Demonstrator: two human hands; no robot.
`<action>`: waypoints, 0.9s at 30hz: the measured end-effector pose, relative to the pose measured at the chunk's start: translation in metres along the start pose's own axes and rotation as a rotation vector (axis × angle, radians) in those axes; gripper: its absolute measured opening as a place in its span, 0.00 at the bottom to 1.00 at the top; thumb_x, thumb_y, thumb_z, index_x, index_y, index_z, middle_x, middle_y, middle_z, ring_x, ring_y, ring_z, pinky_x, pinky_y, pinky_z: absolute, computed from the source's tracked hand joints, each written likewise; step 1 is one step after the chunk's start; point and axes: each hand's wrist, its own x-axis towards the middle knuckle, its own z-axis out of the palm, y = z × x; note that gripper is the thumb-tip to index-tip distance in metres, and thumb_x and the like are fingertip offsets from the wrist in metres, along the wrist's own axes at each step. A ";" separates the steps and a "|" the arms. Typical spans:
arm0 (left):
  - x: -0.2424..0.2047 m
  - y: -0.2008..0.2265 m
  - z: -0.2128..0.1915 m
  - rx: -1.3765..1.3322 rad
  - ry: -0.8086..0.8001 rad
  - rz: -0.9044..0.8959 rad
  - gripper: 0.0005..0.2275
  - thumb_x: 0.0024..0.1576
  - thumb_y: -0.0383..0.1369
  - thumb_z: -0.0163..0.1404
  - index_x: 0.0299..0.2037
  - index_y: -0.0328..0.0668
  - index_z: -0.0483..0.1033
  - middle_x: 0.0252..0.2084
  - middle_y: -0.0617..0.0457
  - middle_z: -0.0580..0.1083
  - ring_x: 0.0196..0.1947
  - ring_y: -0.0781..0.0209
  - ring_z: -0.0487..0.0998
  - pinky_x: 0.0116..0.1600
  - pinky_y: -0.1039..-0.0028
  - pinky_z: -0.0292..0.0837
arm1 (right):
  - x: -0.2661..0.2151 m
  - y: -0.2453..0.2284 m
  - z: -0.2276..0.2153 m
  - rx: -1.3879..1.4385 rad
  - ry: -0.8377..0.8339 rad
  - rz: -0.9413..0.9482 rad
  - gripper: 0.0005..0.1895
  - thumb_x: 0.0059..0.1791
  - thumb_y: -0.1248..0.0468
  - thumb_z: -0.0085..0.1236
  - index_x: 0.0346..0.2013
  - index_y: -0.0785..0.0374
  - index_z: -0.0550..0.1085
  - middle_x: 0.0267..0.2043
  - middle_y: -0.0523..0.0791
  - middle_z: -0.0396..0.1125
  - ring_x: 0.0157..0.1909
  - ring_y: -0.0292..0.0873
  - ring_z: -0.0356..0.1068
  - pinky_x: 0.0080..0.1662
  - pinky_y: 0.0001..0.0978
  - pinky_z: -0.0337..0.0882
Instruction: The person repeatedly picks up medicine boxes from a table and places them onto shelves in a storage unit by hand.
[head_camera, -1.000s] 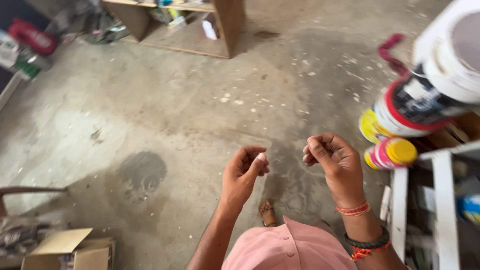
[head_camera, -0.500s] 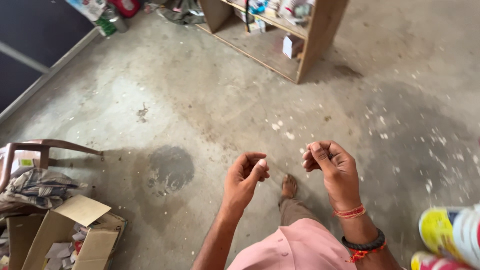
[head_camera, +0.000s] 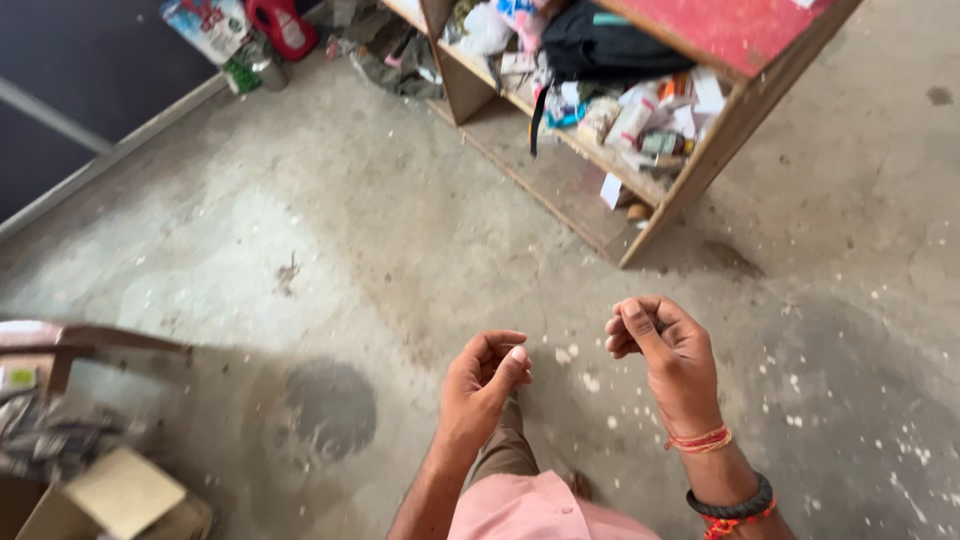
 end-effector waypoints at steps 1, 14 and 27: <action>0.028 0.002 -0.003 0.007 -0.017 0.018 0.11 0.62 0.30 0.52 0.51 0.34 0.76 0.37 0.53 0.77 0.36 0.67 0.78 0.43 0.76 0.76 | 0.024 0.004 0.003 0.001 0.010 -0.011 0.12 0.55 0.60 0.56 0.40 0.68 0.77 0.33 0.44 0.73 0.33 0.37 0.72 0.37 0.30 0.73; 0.351 0.113 0.032 0.156 -0.393 0.055 0.10 0.61 0.29 0.53 0.50 0.33 0.76 0.35 0.54 0.77 0.34 0.67 0.79 0.40 0.77 0.74 | 0.271 -0.044 0.005 -0.040 0.438 -0.150 0.11 0.54 0.61 0.57 0.40 0.67 0.77 0.33 0.45 0.72 0.33 0.37 0.72 0.36 0.31 0.73; 0.534 0.149 0.173 0.359 -0.662 0.192 0.10 0.60 0.31 0.55 0.49 0.35 0.77 0.32 0.55 0.78 0.33 0.69 0.80 0.41 0.78 0.76 | 0.444 -0.067 -0.104 -0.084 0.813 -0.282 0.19 0.52 0.64 0.60 0.55 0.64 0.67 0.37 0.43 0.71 0.34 0.36 0.71 0.37 0.29 0.72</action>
